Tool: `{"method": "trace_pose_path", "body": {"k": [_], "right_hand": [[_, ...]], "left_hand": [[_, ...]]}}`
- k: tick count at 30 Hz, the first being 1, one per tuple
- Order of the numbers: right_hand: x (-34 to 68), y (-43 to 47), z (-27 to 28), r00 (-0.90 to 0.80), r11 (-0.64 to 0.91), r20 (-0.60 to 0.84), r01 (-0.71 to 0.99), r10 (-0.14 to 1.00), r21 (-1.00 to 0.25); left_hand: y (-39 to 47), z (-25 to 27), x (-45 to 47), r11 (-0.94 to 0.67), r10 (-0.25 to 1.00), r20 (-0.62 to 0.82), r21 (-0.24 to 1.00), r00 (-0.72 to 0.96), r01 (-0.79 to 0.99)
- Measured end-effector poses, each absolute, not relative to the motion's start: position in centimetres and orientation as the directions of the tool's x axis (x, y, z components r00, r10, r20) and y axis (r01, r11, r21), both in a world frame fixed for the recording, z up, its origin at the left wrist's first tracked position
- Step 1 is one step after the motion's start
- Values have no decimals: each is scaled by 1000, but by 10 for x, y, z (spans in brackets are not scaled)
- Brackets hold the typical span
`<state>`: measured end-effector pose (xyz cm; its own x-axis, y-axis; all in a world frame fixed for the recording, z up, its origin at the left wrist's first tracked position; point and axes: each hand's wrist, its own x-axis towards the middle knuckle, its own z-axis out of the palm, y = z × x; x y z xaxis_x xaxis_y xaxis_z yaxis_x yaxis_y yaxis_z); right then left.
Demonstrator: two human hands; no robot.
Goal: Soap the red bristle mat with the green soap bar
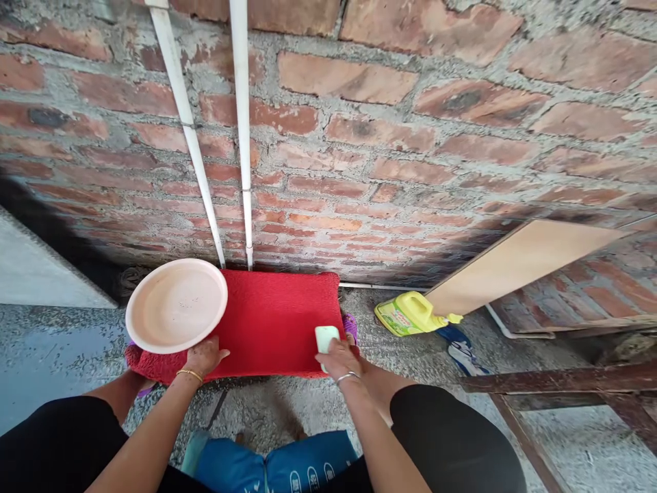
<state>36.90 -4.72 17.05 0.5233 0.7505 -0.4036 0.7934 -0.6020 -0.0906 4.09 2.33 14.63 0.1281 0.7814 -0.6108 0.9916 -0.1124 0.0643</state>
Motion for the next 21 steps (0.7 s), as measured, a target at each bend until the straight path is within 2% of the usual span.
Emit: {"method": "trace_pose_path", "body": {"k": [2,7,10,13,16,21], "right_hand": [[324,-30,169,360,-494,-471,846,805,-198],[227,11,155,3,-185,-491,928,871,-323],[221,21,148,-80,-97,-480,938,874,-334],[261,20,147,17,-191,-490,932,872,-308],[333,8,152,211,-356,-479,904,852,-236],[436,-21,170,591,-684,-446,726,672,-68]], "left_hand": [[23,148,44,-108,781,-612,63,124,992],[23,144,49,-93,767,-635,42,98,995],[25,140,53,-72,760,-646,20,68,997],[28,140,57,-54,742,-668,18,52,998],[30,141,59,-38,738,-674,14,37,999],[30,138,58,-21,742,-670,15,25,1000]]}}
